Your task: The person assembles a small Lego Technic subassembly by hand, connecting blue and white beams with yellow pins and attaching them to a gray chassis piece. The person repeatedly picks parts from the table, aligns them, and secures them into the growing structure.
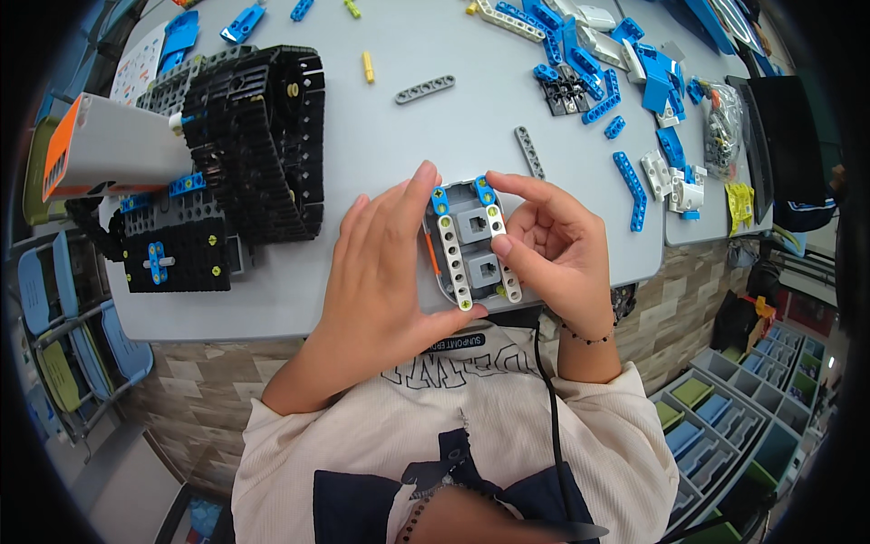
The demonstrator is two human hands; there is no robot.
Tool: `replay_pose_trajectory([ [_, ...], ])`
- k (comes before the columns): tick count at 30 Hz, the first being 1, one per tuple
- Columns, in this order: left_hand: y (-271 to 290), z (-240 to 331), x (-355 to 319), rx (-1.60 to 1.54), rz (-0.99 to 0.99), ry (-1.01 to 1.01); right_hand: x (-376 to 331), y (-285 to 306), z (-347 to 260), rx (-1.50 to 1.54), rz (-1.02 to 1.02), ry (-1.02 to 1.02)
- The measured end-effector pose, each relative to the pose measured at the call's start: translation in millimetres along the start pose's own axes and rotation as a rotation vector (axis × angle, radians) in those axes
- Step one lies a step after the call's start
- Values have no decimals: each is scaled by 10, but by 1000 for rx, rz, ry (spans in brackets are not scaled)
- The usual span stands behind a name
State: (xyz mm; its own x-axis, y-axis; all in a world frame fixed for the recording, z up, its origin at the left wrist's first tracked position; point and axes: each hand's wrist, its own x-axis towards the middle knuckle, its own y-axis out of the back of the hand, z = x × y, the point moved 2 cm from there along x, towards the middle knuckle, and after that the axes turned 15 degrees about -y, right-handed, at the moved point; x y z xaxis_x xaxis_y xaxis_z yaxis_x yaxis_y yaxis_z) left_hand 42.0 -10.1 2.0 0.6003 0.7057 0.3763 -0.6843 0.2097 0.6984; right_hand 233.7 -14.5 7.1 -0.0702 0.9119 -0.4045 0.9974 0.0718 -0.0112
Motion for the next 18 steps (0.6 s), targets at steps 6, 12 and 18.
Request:
replay_pose_trajectory([
  [6, -5, -7, -6, -5, 12, -5, -15, 1, 8, -33, -4, 3],
  [12, -12, -18, 0, -19, 27, -8, -31, 41, 3, -78, -57, 10],
  [18, 10, -17, -3, -51, -7, -23, -32, 32, -15, -122, -57, 56],
])
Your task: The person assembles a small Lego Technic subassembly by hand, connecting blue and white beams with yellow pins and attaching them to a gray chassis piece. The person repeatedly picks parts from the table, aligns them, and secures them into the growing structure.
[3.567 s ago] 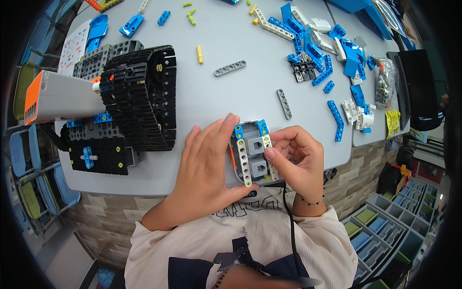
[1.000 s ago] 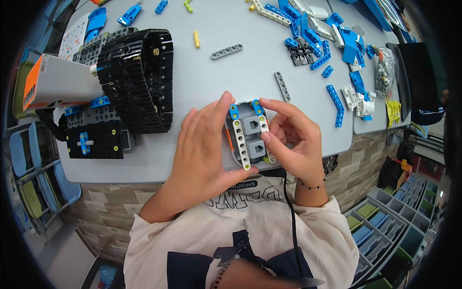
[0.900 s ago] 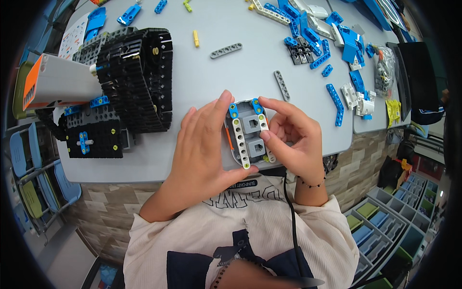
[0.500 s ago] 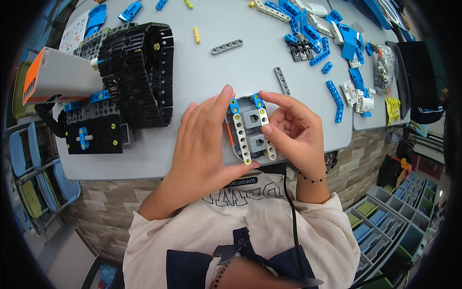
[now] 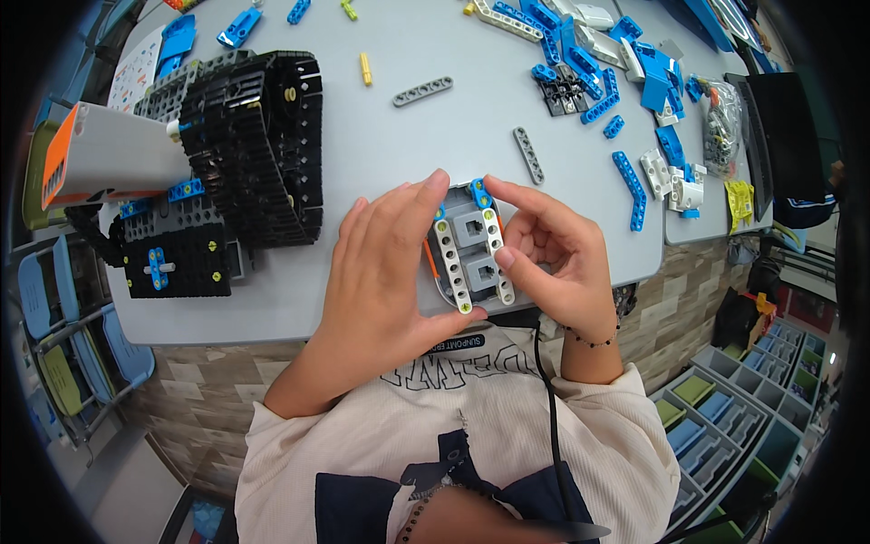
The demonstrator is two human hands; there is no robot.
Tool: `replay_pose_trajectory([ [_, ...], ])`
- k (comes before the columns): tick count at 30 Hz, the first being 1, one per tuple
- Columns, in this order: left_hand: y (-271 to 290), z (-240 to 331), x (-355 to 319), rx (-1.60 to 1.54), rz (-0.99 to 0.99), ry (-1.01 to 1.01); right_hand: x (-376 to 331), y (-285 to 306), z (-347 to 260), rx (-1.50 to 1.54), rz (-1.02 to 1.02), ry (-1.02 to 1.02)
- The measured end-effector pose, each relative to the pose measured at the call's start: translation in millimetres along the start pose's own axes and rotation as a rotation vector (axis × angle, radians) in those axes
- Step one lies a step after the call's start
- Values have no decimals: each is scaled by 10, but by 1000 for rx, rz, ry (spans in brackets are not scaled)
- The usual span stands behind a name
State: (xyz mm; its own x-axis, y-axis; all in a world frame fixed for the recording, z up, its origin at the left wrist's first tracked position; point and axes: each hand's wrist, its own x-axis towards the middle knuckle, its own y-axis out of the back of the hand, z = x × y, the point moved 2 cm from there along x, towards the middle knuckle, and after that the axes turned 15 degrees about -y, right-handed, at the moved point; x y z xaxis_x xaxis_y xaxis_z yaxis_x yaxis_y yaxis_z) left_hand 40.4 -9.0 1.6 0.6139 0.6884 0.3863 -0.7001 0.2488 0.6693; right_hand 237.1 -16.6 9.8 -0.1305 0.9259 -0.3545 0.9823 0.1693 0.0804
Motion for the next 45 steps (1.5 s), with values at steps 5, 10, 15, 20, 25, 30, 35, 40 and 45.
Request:
replay_pose_trajectory([
  [5, 1, 7, 10, 0, 2, 7, -3, -7, -6, -22, -8, 2],
  [10, -4, 11, 10, 18, -2, 11, 21, 16, -21, -84, -33, -4],
  [15, 8, 3, 7, 10, -22, 24, 33, 43, -66, -89, -55, -88],
  [20, 1, 9, 3, 8, -20, 27, 30, 39, -69, -136, -58, -79],
  [25, -6, 3, 7, 14, -3, 22, 47, 63, -39, -217, -53, -66],
  [30, -12, -9, 14, 5, 55, -7, 21, 82, 38, -100, -5, -45],
  [35, 5, -46, -29, -157, 198, 13, -146, 114, 83, -140, 43, 214],
  [40, -3, -108, -80, -336, 278, 41, -264, -60, 103, -479, 208, 642],
  [45, -9, -114, -117, -461, 278, -58, -242, -157, 103, -518, 275, 823],
])
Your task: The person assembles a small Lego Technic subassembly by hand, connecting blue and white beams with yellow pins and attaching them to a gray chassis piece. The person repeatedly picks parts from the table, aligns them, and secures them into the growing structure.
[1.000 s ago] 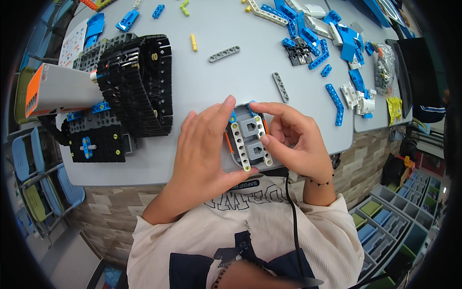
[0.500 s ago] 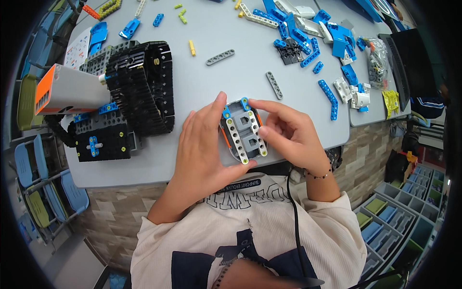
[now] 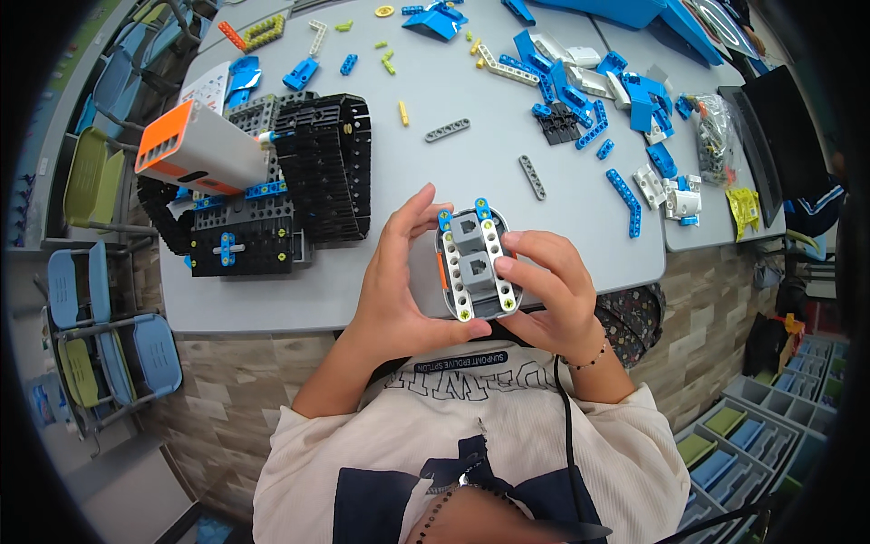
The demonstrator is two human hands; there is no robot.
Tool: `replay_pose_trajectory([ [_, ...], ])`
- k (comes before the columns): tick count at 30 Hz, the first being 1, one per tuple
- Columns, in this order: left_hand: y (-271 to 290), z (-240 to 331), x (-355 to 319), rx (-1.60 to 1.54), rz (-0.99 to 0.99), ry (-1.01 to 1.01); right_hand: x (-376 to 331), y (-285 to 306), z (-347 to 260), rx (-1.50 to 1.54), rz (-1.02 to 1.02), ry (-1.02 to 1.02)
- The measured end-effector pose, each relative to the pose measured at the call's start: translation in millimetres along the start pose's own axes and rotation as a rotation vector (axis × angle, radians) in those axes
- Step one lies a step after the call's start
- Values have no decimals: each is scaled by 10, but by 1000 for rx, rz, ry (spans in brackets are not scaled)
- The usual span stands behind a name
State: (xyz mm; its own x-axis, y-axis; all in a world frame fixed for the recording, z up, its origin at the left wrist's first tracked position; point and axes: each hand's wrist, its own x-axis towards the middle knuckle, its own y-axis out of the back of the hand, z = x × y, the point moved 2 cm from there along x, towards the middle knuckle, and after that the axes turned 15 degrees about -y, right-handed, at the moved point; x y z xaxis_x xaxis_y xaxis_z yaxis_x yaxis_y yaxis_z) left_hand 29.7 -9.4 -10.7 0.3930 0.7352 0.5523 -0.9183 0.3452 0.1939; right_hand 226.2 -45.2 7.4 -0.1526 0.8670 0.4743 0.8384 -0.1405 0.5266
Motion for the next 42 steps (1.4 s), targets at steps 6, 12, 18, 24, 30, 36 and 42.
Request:
replay_pose_trajectory([
  [6, -5, 36, -102, 133, 97, -222, 13, -35, -57, 202, -53, 0],
  [12, -134, 128, -157, 409, 155, -320, -40, -54, -34, 182, -91, -12],
  [18, 21, 236, -93, 293, 46, -261, -172, 32, 118, 982, -241, -593],
  [24, 12, 235, -47, -56, 43, -228, -156, 63, 150, 945, -314, -445],
  [30, -7, 228, -100, -227, 91, -194, -49, 96, 193, 851, -300, -337],
  [36, -8, 171, -127, -128, 70, -313, 39, 197, 171, 558, -229, -298],
  [42, -23, 107, -134, -65, 31, -290, 110, 260, 157, 251, -216, -239],
])
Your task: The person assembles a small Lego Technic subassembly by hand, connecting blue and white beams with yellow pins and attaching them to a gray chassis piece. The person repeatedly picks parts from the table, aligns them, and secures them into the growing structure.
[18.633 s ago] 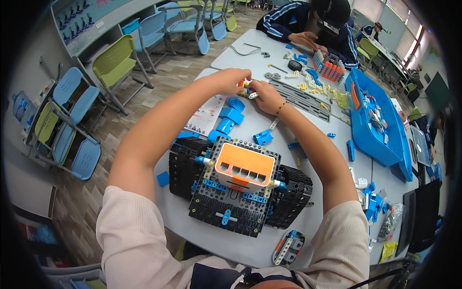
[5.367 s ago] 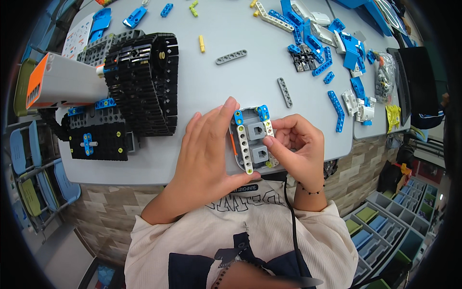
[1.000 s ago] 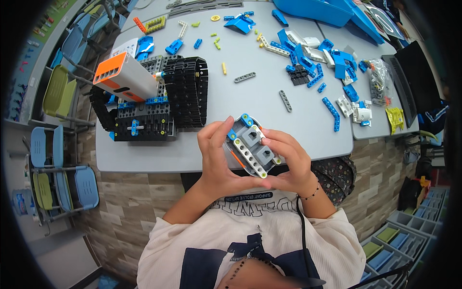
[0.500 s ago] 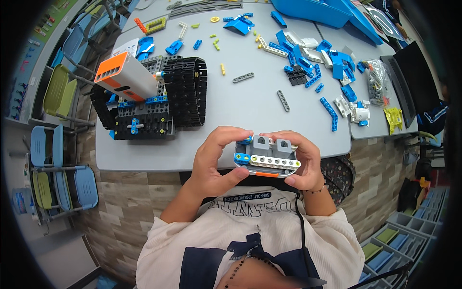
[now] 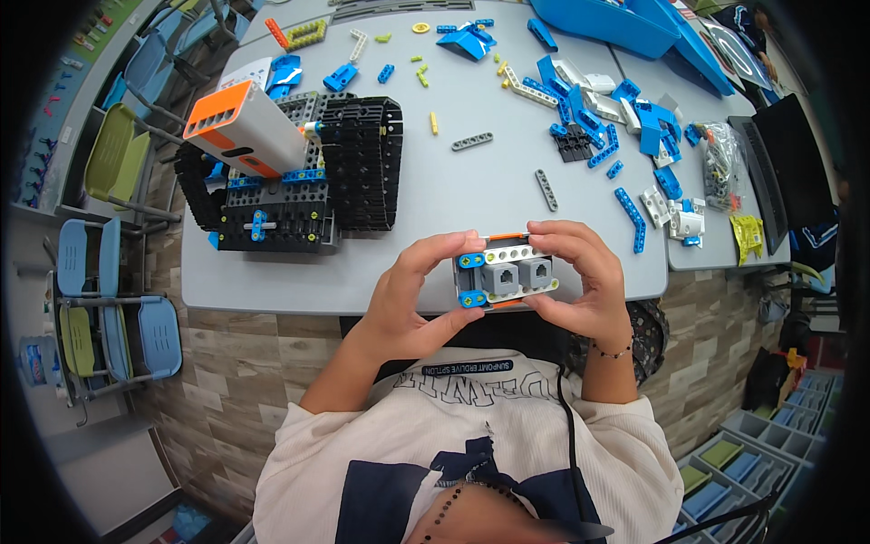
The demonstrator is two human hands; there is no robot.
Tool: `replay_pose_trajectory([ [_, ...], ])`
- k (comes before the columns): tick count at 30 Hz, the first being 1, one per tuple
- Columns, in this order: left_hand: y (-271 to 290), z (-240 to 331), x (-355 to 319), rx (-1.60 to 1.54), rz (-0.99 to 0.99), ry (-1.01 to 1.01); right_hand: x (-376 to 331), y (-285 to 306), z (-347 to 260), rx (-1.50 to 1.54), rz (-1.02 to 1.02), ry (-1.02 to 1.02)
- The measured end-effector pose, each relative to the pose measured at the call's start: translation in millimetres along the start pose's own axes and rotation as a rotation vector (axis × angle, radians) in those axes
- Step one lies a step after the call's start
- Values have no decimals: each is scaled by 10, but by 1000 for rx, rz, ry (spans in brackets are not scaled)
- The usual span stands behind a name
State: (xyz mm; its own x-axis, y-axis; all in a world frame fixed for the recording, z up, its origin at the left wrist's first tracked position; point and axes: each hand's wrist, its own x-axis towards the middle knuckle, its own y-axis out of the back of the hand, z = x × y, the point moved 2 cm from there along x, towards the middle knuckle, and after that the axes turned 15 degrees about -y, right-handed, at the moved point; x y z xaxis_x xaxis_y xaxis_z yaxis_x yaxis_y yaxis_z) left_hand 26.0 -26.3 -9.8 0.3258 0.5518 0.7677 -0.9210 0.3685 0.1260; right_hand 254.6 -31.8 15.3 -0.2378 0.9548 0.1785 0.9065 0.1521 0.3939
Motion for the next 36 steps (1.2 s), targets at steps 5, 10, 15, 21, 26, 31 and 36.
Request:
replay_pose_trajectory([
  [5, 46, -16, 13, 64, -54, 67, 29, -3, 16, -127, 57, 57],
  [10, 49, -31, 28, 124, -67, 95, 50, -15, 62, -122, 72, 57],
  [15, 40, -47, 28, 116, -65, 147, 66, -11, 94, -118, 78, 67],
  [21, 43, -38, 16, 114, -78, 175, 38, -4, 125, -27, 81, 39],
  [26, 52, -39, 19, 41, -53, 182, 26, 4, 155, 44, 66, 32],
  [31, 60, -44, 11, 16, -47, 194, 8, 8, 151, 91, 40, -7],
  [36, 76, -37, -6, 32, -100, 179, 5, -5, 154, 68, 71, 9],
])
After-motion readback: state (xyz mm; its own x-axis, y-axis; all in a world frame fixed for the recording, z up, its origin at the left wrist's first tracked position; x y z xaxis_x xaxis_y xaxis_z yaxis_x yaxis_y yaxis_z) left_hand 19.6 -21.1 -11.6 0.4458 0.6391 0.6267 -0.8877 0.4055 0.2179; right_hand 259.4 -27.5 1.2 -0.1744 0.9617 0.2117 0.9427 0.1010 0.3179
